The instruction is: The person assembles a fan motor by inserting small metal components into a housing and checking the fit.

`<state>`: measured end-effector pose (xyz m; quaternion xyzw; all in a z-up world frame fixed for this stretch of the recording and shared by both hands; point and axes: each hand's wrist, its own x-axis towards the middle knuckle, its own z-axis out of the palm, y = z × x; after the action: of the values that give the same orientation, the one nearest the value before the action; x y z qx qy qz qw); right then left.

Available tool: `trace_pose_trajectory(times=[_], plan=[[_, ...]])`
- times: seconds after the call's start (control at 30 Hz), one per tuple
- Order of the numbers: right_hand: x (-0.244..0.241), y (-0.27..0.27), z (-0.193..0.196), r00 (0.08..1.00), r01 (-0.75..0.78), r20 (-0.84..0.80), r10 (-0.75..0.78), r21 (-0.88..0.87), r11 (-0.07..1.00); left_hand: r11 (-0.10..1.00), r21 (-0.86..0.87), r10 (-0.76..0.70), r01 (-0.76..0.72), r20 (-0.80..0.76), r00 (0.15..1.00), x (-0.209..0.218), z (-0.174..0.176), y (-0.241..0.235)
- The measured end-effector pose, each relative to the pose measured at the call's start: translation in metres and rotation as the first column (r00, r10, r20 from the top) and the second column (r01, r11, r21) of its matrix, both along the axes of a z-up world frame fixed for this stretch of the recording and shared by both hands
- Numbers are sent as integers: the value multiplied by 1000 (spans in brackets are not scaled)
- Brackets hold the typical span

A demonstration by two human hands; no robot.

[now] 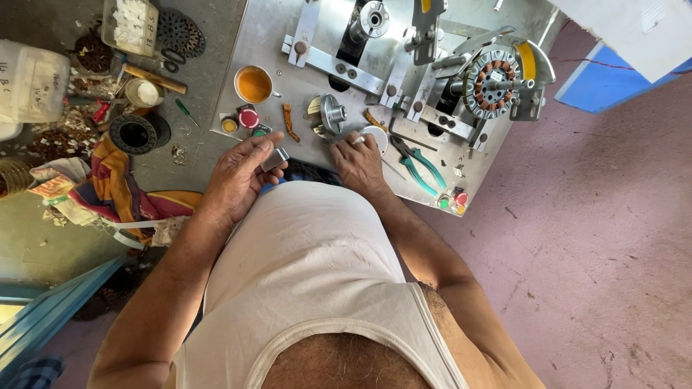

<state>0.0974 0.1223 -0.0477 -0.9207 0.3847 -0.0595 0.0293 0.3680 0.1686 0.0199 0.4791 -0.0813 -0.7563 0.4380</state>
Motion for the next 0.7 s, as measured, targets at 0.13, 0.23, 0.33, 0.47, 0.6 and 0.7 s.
trace_pose_trajectory(times=[0.13, 0.23, 0.33, 0.47, 0.6, 0.7], plan=[[6, 14, -7, 996, 86, -11, -89, -146, 986, 999, 21, -26, 27, -45, 999, 2, 10, -5], [15, 14, -14, 986, 159, -32, -163, -122, 980, 998, 51, -17, 19, -44, 999, 3, 14, -9], [18, 15, -18, 976, 216, -10, -219, -128, 968, 999, 30, -27, 29, -57, 998, 7, 15, -12], [13, 15, -20, 980, 200, 52, -194, -147, 969, 999, -5, -45, 45, -64, 997, 12, 14, -15], [7, 10, -8, 905, 317, 262, -335, 111, 942, 999, -31, -17, 14, -97, 995, 13, 12, -16], [11, -3, 8, 784, 485, 327, -527, 206, 850, 999, -38, 3, -7, -116, 993, 14, 12, -18]])
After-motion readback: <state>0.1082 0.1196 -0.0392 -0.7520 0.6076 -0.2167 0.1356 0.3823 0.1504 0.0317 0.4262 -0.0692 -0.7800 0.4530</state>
